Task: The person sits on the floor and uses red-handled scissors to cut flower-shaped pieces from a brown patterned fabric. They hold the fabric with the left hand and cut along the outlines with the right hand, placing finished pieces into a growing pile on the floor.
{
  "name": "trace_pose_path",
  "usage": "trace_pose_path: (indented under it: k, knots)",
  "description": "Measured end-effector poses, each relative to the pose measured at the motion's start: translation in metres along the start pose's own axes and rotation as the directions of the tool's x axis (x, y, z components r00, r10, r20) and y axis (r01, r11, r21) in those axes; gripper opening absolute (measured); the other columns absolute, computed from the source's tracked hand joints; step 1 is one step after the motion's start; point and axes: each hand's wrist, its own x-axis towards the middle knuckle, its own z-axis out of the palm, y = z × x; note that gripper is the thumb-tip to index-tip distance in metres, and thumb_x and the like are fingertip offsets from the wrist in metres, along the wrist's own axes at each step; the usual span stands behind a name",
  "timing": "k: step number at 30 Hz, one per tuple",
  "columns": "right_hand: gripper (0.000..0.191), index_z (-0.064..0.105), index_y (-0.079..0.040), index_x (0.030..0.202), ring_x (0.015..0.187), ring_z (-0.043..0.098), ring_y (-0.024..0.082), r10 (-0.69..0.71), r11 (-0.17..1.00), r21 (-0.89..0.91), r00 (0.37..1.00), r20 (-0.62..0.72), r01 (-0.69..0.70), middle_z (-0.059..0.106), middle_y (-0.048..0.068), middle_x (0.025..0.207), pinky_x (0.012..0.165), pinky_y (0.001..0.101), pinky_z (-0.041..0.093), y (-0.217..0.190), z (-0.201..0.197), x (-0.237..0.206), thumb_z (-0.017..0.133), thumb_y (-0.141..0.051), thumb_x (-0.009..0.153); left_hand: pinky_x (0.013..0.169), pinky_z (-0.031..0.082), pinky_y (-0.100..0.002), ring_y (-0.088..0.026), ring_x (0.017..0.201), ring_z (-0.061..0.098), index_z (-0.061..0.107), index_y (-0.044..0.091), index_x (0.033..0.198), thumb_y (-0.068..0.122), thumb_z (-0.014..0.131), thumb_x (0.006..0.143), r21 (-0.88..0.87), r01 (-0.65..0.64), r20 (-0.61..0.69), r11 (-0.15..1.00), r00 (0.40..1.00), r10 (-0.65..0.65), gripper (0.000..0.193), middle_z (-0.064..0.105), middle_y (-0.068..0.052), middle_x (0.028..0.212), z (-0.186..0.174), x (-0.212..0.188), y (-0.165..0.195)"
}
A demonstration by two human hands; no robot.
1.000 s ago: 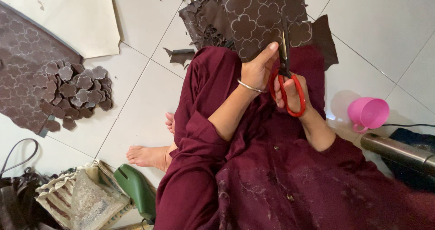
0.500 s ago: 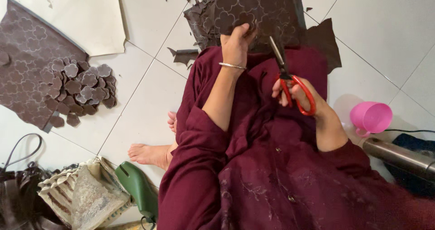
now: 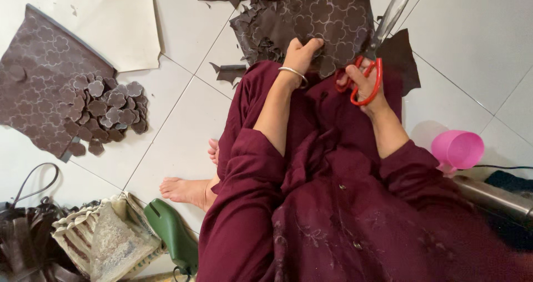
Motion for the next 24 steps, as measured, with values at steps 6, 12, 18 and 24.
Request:
trace_pose_path:
  k: [6,12,18,24]
  knots:
    - [0.01,0.061,-0.009,0.095,0.072,0.063,0.014,0.037,0.992,0.125,0.986,-0.162,-0.017,0.064,0.004,0.082,0.069,0.0313,0.055,0.013,-0.011,0.008,0.069,-0.01,0.101,0.068,0.059,-0.033,-0.016,0.077,0.07,0.073,0.001,0.097,0.018,0.069,0.09,0.086,0.082,0.063,0.993,0.994,-0.087,0.019,0.074,-0.006,0.09,0.009,-0.005,0.004]
    - [0.008,0.061,-0.008,0.098,0.073,0.063,0.013,0.044,0.973,0.231,0.967,-0.249,0.016,0.064,0.003,0.085,0.068,0.0298,0.054,0.006,-0.007,0.012,0.068,-0.011,0.099,0.075,0.066,-0.036,-0.02,0.087,0.073,0.055,0.003,0.122,0.006,0.079,0.084,0.223,0.157,0.212,0.962,0.955,-0.205,0.045,0.069,-0.01,0.107,0.018,-0.019,0.025]
    - [0.011,0.059,-0.007,0.101,0.075,0.062,0.013,-0.01,0.985,0.166,0.976,-0.219,0.047,0.065,0.004,0.089,0.072,0.0289,0.055,0.008,-0.007,0.011,0.069,-0.012,0.1,0.076,0.067,-0.036,-0.025,0.083,0.076,0.056,0.001,0.122,-0.011,0.066,0.082,0.016,0.227,0.204,0.974,0.953,-0.225,0.044,0.069,-0.014,0.105,0.016,-0.013,0.019]
    - [0.017,0.054,-0.012,0.102,0.073,0.059,0.013,-0.027,0.975,0.204,0.963,-0.27,0.084,0.06,0.002,0.085,0.07,0.0304,0.052,0.006,-0.009,0.009,0.069,-0.018,0.105,0.071,0.066,-0.036,-0.022,0.078,0.073,0.059,0.001,0.115,-0.017,0.064,0.084,-0.016,0.163,0.197,0.987,0.968,-0.156,0.036,0.067,-0.01,0.102,0.01,-0.002,0.006]
